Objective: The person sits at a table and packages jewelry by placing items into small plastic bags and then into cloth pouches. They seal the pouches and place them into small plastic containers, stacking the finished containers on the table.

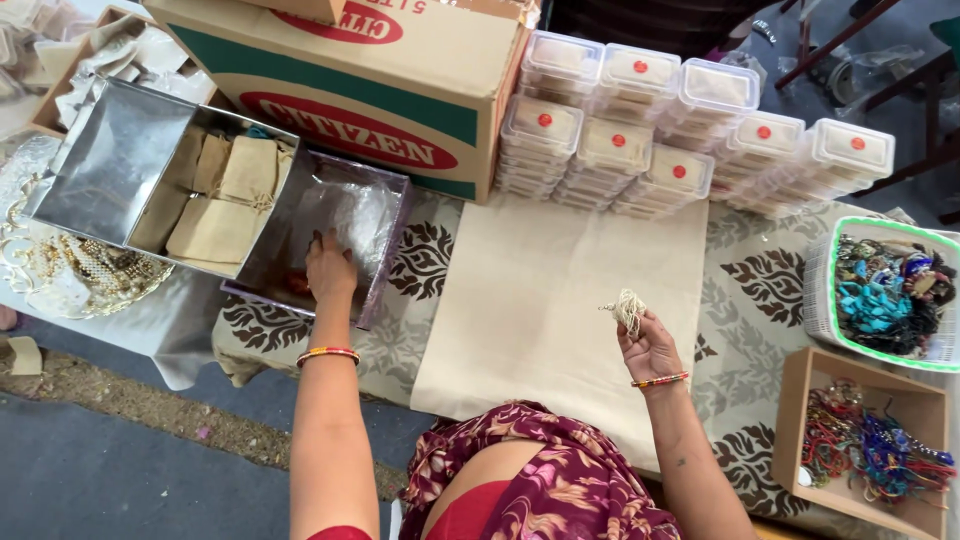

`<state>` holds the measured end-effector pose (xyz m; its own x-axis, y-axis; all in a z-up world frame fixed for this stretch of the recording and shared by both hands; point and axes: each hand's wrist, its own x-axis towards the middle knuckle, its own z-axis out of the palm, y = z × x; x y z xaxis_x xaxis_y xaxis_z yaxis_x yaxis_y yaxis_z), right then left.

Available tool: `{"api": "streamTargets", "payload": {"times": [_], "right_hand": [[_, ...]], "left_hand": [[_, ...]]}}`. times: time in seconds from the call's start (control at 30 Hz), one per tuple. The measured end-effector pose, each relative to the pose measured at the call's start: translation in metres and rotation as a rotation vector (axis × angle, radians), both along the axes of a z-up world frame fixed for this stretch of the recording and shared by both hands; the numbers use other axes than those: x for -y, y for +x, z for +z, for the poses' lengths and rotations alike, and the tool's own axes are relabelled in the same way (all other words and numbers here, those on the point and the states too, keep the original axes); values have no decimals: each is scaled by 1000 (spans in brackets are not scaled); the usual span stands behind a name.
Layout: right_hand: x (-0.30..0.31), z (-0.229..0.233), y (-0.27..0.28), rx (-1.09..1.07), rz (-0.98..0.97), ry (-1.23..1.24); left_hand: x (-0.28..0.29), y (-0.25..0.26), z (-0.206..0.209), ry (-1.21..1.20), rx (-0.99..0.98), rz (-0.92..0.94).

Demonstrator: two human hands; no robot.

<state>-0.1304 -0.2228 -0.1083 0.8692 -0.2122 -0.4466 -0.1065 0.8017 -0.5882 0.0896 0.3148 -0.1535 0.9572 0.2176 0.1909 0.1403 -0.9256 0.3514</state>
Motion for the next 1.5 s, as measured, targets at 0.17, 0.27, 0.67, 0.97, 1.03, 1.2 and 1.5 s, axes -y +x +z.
{"api": "streamTargets", "payload": {"times": [0.17,0.27,0.67,0.97,1.03,1.2,1.5], "right_hand": [[-20,-9,-1,5,17,15],[-31,-5,3,-33,9,11],[-38,-16,7,-65,42,8],[-31,-25,5,-75,27,26],[-30,-28,6,-64,35,33],[-29,-29,3,-65,32,31],[-28,-31,1,-63,38,30]], "left_hand": [[-18,13,2,-74,-385,86],[-37,24,-33,-29,-292,106],[-15,27,-1,-107,-403,167],[-3,31,10,-394,-349,25],[-5,31,4,-219,-350,15],[-15,32,-37,-52,-256,44],[13,17,17,-250,-211,213]]}}
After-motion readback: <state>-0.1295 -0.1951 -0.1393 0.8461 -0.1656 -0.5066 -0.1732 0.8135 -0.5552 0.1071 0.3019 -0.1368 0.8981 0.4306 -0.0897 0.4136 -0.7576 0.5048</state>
